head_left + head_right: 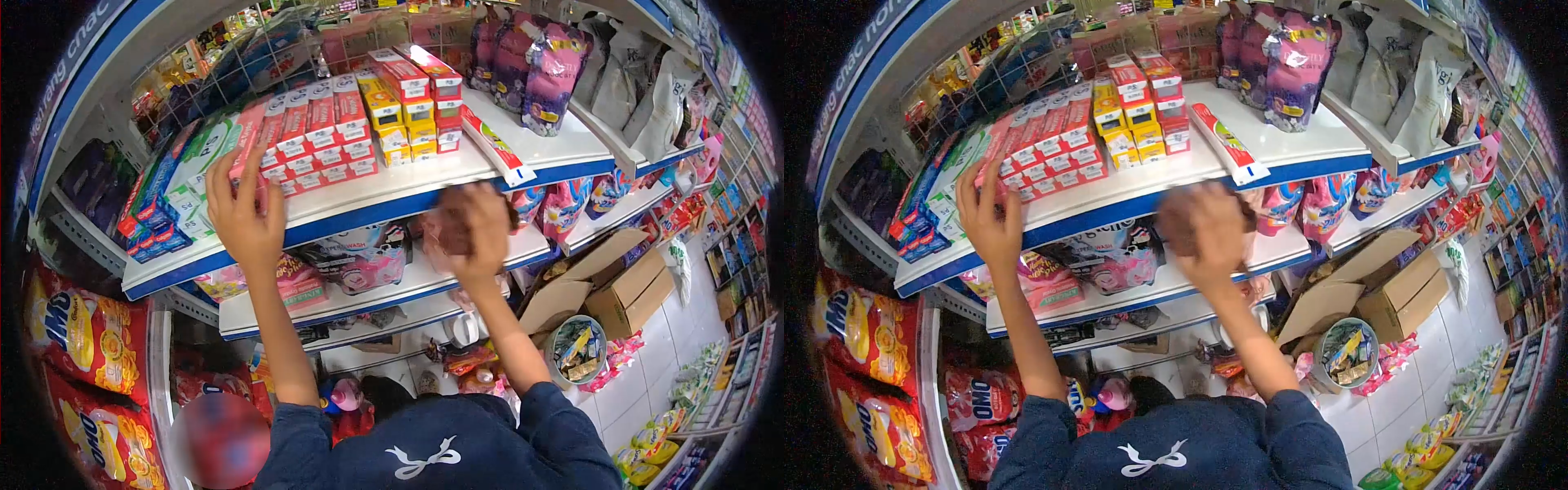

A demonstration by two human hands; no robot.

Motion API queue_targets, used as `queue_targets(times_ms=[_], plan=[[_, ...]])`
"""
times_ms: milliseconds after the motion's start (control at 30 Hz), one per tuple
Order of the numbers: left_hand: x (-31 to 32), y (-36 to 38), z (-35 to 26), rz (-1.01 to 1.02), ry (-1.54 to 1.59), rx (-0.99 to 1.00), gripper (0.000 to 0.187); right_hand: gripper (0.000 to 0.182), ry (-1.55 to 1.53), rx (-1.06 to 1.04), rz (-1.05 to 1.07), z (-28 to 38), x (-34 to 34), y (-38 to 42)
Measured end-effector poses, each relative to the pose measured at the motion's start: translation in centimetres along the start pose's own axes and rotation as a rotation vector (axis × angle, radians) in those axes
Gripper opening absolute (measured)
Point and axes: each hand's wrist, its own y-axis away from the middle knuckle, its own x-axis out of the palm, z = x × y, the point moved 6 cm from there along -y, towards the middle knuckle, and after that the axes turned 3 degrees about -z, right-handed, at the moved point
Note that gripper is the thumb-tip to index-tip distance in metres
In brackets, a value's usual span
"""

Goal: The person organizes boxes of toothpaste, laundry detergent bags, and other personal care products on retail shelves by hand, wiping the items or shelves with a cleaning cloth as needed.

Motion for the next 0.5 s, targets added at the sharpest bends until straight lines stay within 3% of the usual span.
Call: queue_targets(times_ms=[33,67,200,500], plan=[[0.1,0.0,0.1,-0.003,0.005,0.006,0.040,0.036,-0.003,-0.034,0.141,1.0,1.0,0.1],[0.1,0.0,0.1,0.003,0.012,0.013,0.040,0.046,-0.024,-0.098,0.134,2.1,1.7,0.1],[0.2,0.0,-0.1,-0.002,0.037,0.028,0.038,0.046,-0.034,-0.057,0.111,1.2,0.8,-0.2],[0.3,0.0,-0.6,-0.002,0.025,0.040,0.037,0.047,0.297,-0.025,0.070,-7.3,-4.8,-0.9]])
